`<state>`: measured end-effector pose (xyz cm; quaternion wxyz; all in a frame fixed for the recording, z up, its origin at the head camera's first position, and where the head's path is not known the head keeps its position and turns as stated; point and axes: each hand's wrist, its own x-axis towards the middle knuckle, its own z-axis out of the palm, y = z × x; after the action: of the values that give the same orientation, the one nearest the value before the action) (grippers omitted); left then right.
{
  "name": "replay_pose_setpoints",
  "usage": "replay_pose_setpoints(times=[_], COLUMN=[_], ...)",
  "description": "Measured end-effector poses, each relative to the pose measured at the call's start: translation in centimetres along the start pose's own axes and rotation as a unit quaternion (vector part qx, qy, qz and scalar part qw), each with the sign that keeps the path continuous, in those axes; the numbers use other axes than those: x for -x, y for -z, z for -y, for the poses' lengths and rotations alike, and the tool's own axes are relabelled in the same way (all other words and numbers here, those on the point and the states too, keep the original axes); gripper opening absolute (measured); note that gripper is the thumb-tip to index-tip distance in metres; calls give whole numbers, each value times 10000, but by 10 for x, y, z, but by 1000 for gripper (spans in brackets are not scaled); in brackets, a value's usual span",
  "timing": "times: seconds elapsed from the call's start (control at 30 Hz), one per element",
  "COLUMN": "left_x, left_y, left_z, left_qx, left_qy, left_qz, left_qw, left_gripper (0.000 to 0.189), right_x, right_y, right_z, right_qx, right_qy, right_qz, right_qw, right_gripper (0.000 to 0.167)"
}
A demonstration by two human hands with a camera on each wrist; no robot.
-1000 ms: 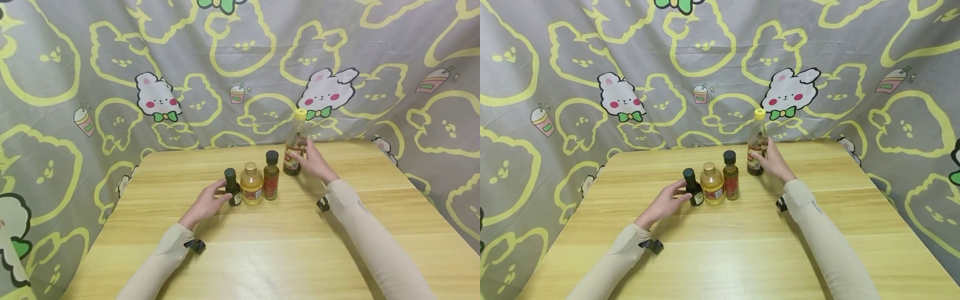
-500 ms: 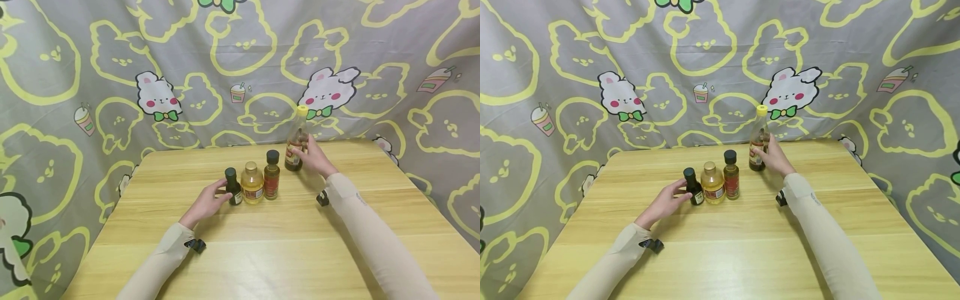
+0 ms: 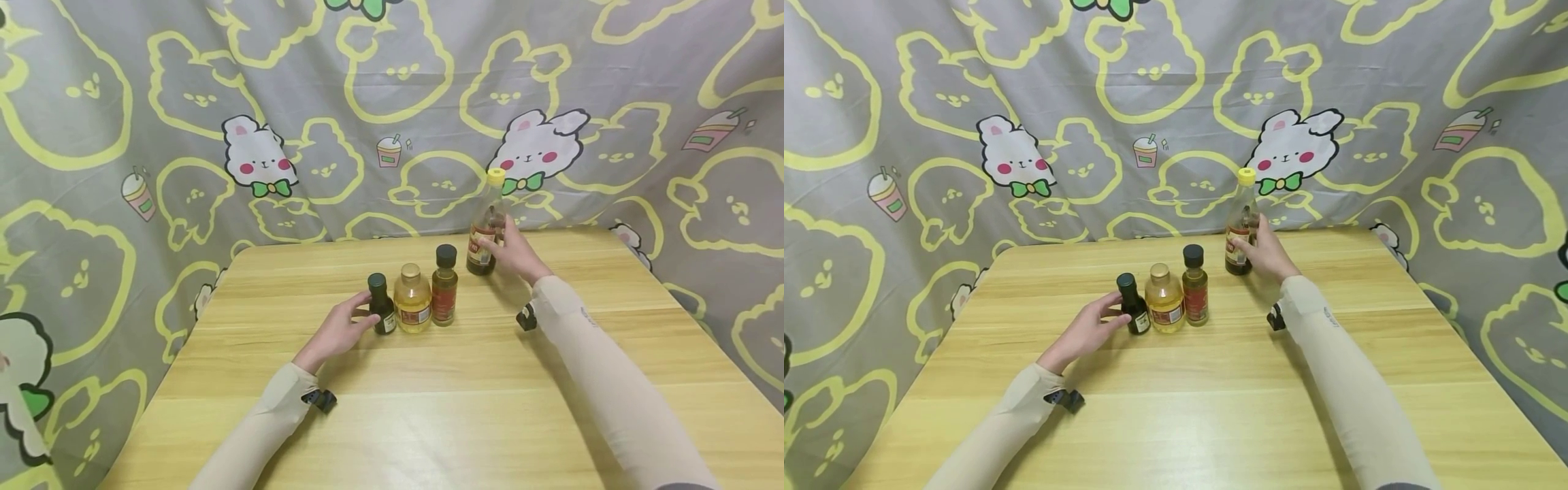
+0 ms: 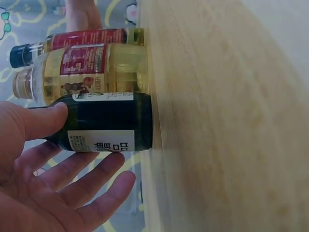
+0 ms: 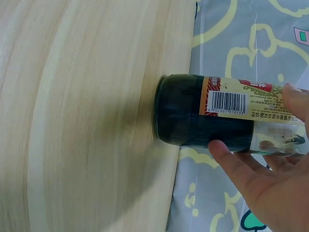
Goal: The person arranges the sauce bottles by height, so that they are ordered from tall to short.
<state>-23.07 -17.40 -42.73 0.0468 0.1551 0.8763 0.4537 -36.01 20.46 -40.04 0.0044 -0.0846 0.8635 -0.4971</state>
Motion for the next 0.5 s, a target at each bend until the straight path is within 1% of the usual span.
replay_pose_setpoints(times=[0.17, 0.27, 0.5], left_x=[0, 0, 1], left_y=[0, 0, 0], left_z=[0, -1, -2], left_qx=[-101, -117, -40], left_qy=[-52, -30, -9], left_qz=[-16, -25, -24], left_qw=[9999, 9999, 10000], left_gripper=[55, 55, 55], right_x=[-2, -3, -3], right_y=[0, 0, 0], right_z=[1, 1, -1], right_qx=[-176, -257, -253], right_qy=[-17, -3, 18], right_qz=[-16, -9, -58], right_qw=[9998, 9997, 9997], right_gripper=[81, 82, 82])
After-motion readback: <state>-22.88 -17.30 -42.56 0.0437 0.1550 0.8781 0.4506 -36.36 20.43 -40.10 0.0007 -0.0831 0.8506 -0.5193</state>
